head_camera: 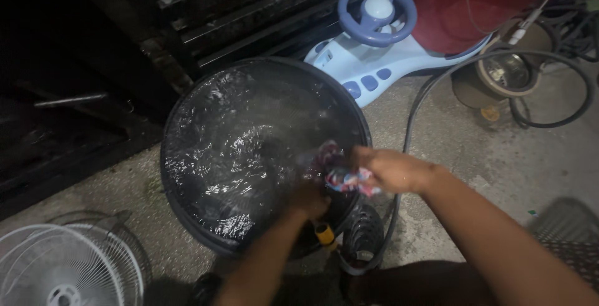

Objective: The person washes a fan blade and two fan cages using a cloth and water from a bucket. They scrub each part thoroughly, rinse them in the bucket, and place the cleaned items on the floor.

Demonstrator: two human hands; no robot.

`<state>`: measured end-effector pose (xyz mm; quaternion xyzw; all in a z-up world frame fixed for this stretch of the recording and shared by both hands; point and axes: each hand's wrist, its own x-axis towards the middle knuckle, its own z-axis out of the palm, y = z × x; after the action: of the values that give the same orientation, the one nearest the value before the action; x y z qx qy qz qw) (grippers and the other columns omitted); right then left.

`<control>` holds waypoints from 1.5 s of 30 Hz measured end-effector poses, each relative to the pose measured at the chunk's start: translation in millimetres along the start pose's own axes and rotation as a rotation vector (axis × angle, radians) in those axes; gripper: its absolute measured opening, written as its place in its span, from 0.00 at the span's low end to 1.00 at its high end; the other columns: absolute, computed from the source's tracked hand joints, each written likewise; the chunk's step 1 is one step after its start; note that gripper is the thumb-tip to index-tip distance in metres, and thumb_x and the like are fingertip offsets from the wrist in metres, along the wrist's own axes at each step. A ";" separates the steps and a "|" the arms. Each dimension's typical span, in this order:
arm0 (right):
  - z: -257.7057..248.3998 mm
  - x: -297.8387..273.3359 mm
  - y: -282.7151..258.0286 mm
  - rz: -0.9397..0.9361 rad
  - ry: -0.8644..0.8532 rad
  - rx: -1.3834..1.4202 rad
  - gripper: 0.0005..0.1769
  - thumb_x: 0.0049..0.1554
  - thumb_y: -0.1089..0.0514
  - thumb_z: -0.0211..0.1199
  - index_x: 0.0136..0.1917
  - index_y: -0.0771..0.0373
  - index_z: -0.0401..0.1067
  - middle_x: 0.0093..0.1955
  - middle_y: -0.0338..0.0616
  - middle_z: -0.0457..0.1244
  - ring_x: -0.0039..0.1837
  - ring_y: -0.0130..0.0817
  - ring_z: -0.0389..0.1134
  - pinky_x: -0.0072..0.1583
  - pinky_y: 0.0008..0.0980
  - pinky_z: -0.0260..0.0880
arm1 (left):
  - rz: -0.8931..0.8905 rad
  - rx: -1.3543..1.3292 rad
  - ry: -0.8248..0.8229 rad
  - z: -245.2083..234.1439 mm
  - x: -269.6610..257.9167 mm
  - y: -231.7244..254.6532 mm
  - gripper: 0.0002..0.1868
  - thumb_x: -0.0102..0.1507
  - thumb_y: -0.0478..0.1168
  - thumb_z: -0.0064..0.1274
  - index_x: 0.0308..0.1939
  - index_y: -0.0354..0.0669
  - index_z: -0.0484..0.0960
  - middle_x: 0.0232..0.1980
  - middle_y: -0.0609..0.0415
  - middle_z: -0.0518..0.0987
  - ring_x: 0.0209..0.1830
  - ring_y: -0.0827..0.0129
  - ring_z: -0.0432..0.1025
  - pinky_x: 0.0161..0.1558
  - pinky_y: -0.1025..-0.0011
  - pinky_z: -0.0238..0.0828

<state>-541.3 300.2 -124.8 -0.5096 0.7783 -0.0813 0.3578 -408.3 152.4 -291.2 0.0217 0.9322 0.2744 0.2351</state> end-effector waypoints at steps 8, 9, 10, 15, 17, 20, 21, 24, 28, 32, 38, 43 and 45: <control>-14.9 -4.0 -9.8 -0.022 0.202 0.021 0.35 0.49 0.55 0.61 0.70 0.55 0.60 0.55 0.42 0.60 0.48 0.35 0.68 0.53 0.38 0.68 | 0.094 0.270 -0.435 -44.5 -156.9 -84.1 0.37 0.62 0.62 0.47 0.68 0.49 0.58 0.70 0.47 0.57 0.72 0.51 0.49 0.71 0.57 0.37; -15.4 -6.0 -12.4 -0.002 0.176 0.013 0.33 0.50 0.56 0.60 0.70 0.54 0.60 0.54 0.41 0.60 0.47 0.34 0.68 0.52 0.37 0.68 | 0.110 0.263 -0.326 -46.7 -173.1 -90.3 0.35 0.62 0.58 0.48 0.68 0.48 0.60 0.68 0.48 0.60 0.68 0.53 0.53 0.68 0.57 0.42; -15.5 -8.2 -14.9 0.020 0.151 0.006 0.32 0.52 0.57 0.58 0.69 0.53 0.60 0.52 0.40 0.61 0.47 0.33 0.68 0.52 0.37 0.69 | 0.129 0.257 -0.217 -45.3 -190.0 -92.9 0.33 0.61 0.54 0.48 0.67 0.48 0.62 0.66 0.48 0.62 0.65 0.54 0.56 0.64 0.57 0.46; -17.7 -16.4 -21.9 0.077 0.121 0.004 0.32 0.52 0.51 0.55 0.70 0.51 0.58 0.49 0.39 0.61 0.45 0.34 0.69 0.53 0.36 0.69 | 0.145 0.310 0.098 -34.6 -211.5 -80.5 0.15 0.61 0.49 0.48 0.47 0.48 0.75 0.50 0.51 0.70 0.52 0.56 0.63 0.50 0.57 0.54; -13.8 -20.1 -19.8 0.157 0.104 0.005 0.30 0.55 0.45 0.53 0.70 0.50 0.59 0.51 0.39 0.60 0.46 0.35 0.69 0.54 0.37 0.68 | 0.145 0.282 0.140 -38.6 -217.8 -71.2 0.10 0.62 0.49 0.47 0.40 0.50 0.76 0.43 0.54 0.71 0.49 0.59 0.65 0.49 0.60 0.57; -10.1 -20.2 -10.6 0.035 0.240 -0.030 0.30 0.54 0.44 0.54 0.68 0.52 0.62 0.52 0.41 0.62 0.52 0.38 0.67 0.57 0.39 0.66 | 0.214 0.360 0.130 -71.7 -235.0 -56.1 0.08 0.62 0.46 0.47 0.40 0.49 0.75 0.39 0.53 0.70 0.45 0.60 0.65 0.47 0.59 0.57; -8.6 -18.8 -5.6 0.027 0.252 -0.014 0.30 0.54 0.43 0.54 0.68 0.53 0.62 0.53 0.43 0.62 0.54 0.39 0.66 0.58 0.39 0.65 | 0.186 0.392 0.141 -88.7 -241.3 -49.1 0.06 0.61 0.45 0.47 0.38 0.51 0.76 0.38 0.54 0.71 0.45 0.61 0.66 0.48 0.58 0.57; -0.5 -17.0 18.2 -0.009 0.327 0.031 0.29 0.56 0.44 0.55 0.66 0.57 0.63 0.56 0.47 0.62 0.59 0.43 0.65 0.61 0.38 0.63 | 0.185 0.481 0.221 -152.6 -246.3 -25.2 0.04 0.59 0.43 0.49 0.34 0.53 0.78 0.32 0.55 0.72 0.42 0.61 0.68 0.47 0.57 0.59; 10.5 -7.8 47.5 -0.073 0.465 0.080 0.28 0.54 0.45 0.58 0.64 0.59 0.66 0.58 0.52 0.61 0.61 0.46 0.63 0.62 0.39 0.62 | 0.407 0.385 0.459 -247.6 -228.0 5.1 0.08 0.59 0.44 0.53 0.30 0.45 0.79 0.30 0.50 0.77 0.34 0.55 0.72 0.39 0.59 0.69; 20.4 -5.9 58.0 -0.028 0.476 0.101 0.27 0.53 0.44 0.58 0.62 0.58 0.68 0.58 0.51 0.61 0.62 0.45 0.63 0.63 0.38 0.61 | 0.256 0.215 0.540 -311.7 -210.7 34.8 0.11 0.62 0.45 0.51 0.40 0.42 0.80 0.40 0.47 0.80 0.42 0.53 0.74 0.44 0.61 0.70; 18.5 -20.0 51.8 0.100 0.499 0.138 0.23 0.55 0.42 0.57 0.57 0.56 0.71 0.57 0.51 0.61 0.62 0.46 0.63 0.64 0.39 0.60 | -0.062 0.134 0.864 -344.8 -194.9 70.4 0.13 0.64 0.49 0.49 0.45 0.48 0.80 0.41 0.47 0.80 0.42 0.53 0.74 0.44 0.60 0.68; 13.2 -24.9 47.5 0.075 0.456 0.167 0.26 0.54 0.41 0.57 0.60 0.57 0.69 0.60 0.51 0.60 0.64 0.45 0.61 0.64 0.38 0.59 | -0.216 0.223 1.319 -363.3 -208.1 39.6 0.14 0.68 0.51 0.48 0.39 0.47 0.80 0.34 0.48 0.79 0.32 0.53 0.72 0.33 0.58 0.65; 14.2 -26.1 43.6 0.084 0.436 0.163 0.27 0.54 0.41 0.57 0.61 0.57 0.69 0.61 0.51 0.60 0.65 0.45 0.61 0.65 0.38 0.60 | -0.243 0.035 1.378 -357.7 -216.7 15.8 0.16 0.70 0.50 0.46 0.36 0.44 0.79 0.31 0.51 0.77 0.29 0.60 0.70 0.31 0.63 0.64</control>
<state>-558.4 346.2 -144.3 -0.4164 0.8486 -0.2371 0.2244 -378.2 -50.2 73.8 -0.2579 0.8691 0.1825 -0.3808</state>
